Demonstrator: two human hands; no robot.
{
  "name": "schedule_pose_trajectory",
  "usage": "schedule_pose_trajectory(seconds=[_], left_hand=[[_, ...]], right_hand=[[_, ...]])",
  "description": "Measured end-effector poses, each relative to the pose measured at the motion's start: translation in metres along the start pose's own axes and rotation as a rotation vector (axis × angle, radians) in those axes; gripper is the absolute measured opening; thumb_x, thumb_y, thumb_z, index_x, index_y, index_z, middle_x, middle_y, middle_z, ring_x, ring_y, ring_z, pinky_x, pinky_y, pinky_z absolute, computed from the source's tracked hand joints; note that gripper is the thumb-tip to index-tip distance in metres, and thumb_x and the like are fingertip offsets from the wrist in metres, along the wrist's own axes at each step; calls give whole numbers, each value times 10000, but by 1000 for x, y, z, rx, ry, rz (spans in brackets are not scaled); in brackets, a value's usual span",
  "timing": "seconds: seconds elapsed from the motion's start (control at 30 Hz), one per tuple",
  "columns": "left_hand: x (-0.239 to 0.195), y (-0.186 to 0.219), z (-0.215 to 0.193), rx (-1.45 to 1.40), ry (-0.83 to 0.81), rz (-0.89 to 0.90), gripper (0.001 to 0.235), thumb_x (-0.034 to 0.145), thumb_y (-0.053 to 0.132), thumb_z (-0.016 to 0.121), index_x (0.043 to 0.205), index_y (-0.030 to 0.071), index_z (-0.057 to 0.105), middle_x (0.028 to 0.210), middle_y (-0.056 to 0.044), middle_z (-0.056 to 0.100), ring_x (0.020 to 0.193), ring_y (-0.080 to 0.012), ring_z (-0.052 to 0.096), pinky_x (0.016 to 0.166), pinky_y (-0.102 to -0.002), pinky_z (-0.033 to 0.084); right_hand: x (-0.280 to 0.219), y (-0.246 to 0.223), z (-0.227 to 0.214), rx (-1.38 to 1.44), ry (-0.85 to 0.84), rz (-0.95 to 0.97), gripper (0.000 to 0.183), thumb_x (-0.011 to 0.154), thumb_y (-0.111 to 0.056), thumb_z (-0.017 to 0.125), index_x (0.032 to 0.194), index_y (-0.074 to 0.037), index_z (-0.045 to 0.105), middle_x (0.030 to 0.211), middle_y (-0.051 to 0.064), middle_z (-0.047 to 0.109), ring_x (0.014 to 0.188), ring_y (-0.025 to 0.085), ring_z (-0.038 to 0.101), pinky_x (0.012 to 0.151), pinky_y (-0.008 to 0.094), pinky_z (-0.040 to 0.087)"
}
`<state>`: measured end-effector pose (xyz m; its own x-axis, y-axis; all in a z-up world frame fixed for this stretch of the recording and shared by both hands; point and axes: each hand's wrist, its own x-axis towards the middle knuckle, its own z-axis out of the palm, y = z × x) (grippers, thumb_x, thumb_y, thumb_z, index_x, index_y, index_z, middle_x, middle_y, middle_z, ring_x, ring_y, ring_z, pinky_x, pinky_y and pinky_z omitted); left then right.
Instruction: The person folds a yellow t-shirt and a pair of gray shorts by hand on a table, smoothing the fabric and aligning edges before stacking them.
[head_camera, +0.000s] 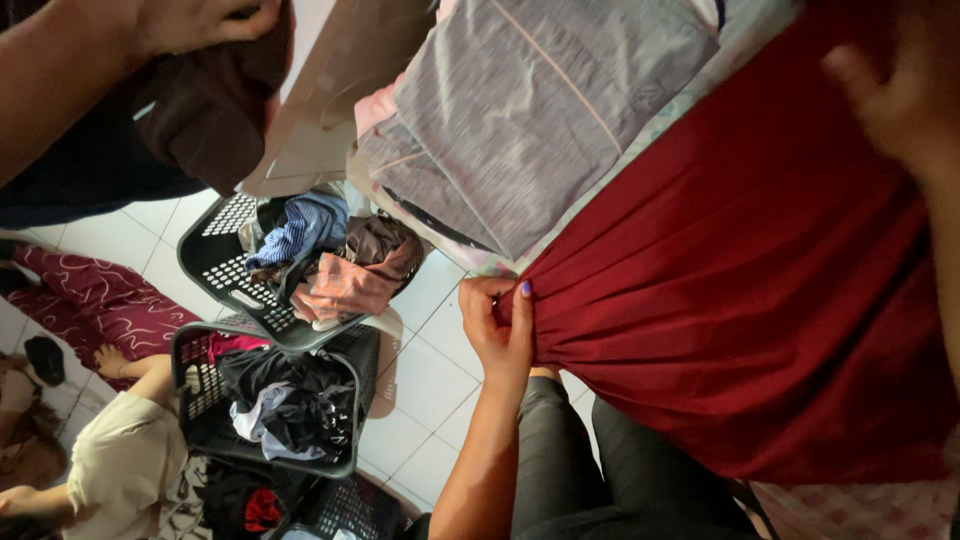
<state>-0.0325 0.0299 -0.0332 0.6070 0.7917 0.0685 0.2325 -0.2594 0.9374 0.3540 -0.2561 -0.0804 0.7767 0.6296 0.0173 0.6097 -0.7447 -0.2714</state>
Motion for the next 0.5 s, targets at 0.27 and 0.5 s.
schedule_pose_trajectory(seconds=[0.27, 0.5], left_hand=[[-33, -21, -6, -602, 144, -267, 539, 929, 177, 708, 1371, 102, 408, 1353, -61, 517, 975, -169, 553, 889, -314, 478], [-82, -54, -12, -440, -175, -426, 588, 958, 176, 656, 1472, 46, 404, 1453, -115, 510, 1334, -184, 505, 1140, -343, 371]], right_hand=[[-36, -118, -59, 14, 61, 121, 660, 1175, -442, 453, 1623, 30, 342, 1613, 344, 303, 1478, 530, 283, 1200, 638, 167], [-164, -221, -33, 140, -216, -433, 765, 873, -633, 591, 1478, -167, 552, 1609, 154, 428, 1499, 376, 346, 1155, 798, 155]])
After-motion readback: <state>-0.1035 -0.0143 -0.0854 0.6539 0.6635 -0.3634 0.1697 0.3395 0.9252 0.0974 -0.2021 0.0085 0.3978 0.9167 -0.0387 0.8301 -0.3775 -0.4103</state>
